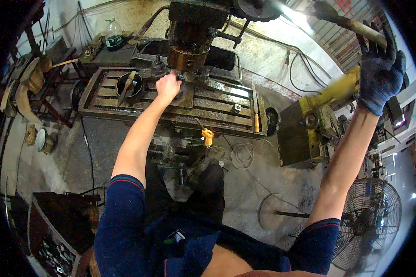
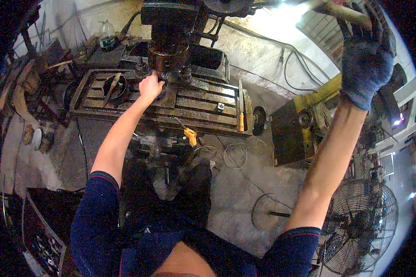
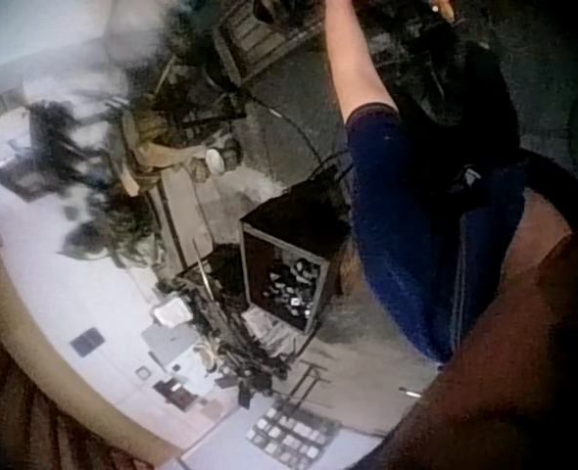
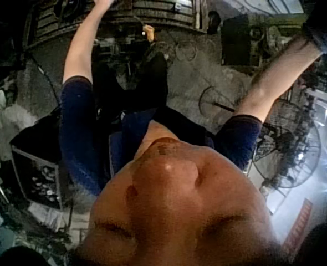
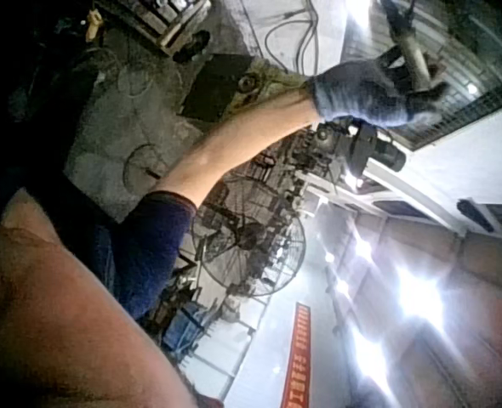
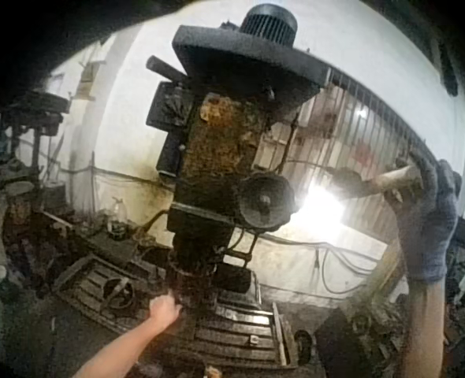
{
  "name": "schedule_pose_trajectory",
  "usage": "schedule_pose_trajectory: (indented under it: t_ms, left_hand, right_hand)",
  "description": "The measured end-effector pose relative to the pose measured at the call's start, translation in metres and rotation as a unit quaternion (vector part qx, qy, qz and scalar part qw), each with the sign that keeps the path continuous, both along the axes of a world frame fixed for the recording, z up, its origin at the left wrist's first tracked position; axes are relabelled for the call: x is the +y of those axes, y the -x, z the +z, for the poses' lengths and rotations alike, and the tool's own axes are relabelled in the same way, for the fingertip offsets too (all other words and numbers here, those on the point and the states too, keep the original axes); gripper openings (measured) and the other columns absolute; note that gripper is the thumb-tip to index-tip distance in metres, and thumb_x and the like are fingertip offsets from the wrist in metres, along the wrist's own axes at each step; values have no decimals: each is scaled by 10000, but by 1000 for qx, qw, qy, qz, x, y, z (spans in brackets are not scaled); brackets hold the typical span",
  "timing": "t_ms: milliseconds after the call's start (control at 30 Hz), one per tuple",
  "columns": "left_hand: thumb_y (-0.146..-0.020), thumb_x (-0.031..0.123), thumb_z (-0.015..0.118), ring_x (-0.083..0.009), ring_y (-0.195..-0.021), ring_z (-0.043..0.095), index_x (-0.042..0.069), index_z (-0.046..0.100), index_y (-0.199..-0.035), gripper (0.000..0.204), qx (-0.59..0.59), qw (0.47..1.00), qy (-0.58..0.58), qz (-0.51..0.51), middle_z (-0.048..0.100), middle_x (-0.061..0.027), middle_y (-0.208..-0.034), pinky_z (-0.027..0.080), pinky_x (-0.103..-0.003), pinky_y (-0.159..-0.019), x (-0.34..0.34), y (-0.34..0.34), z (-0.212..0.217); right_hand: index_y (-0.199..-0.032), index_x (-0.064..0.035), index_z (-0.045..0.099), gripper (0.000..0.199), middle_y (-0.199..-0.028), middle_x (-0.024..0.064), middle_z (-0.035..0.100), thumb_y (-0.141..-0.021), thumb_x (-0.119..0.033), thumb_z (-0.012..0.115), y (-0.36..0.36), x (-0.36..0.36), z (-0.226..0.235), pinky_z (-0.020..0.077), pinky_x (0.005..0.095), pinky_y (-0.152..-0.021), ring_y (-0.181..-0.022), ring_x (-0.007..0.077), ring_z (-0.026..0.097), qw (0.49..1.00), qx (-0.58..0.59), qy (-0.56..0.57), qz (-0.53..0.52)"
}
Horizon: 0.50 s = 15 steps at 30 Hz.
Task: The person picks up metal parts from a bin and places them into a milling machine. The person operates the machine using a lever to drill into the parts and uses a screwdriver to clear debris or adjust the pieces on the work surface.
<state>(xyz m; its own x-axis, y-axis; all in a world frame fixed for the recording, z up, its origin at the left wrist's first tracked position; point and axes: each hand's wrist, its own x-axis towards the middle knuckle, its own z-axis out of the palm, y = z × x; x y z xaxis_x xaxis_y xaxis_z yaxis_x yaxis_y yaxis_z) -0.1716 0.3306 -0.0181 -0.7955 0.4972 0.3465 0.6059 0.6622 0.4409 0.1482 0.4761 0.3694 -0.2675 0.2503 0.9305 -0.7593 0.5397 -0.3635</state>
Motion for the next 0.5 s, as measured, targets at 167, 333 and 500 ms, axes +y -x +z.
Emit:
schedule_pose_trajectory:
  t_ms: [167,333,500]
  left_hand:
    - [-727,307,650,-331,-743,625,51,542,-944,352,3,1000,-11,4,634,-156,-747,500,-427,-642,-3,-1,-2]
    - [-734,316,643,-327,-742,627,46,553,-944,353,-7,1000,6,7,635,-156,-755,504,-423,-643,-6,1,-3]
    - [-741,328,640,-324,-747,628,52,563,-928,342,-3,1000,18,9,636,-157,-767,503,-424,-643,-6,6,-4]
  right_hand:
    - [-1049,-25,559,372,-1083,169,550,-885,-317,398,-16,-3,-59,300,465,-1005,-1112,323,471,1000,0,-4,-23]
    - [-788,-35,511,339,-803,126,527,-899,-322,369,-18,-10,-143,312,505,-968,-952,333,516,999,14,-26,-35]
    - [-662,-15,456,264,-720,128,523,-836,-212,428,-6,-17,-121,326,583,-943,-882,331,561,992,30,-61,-102]
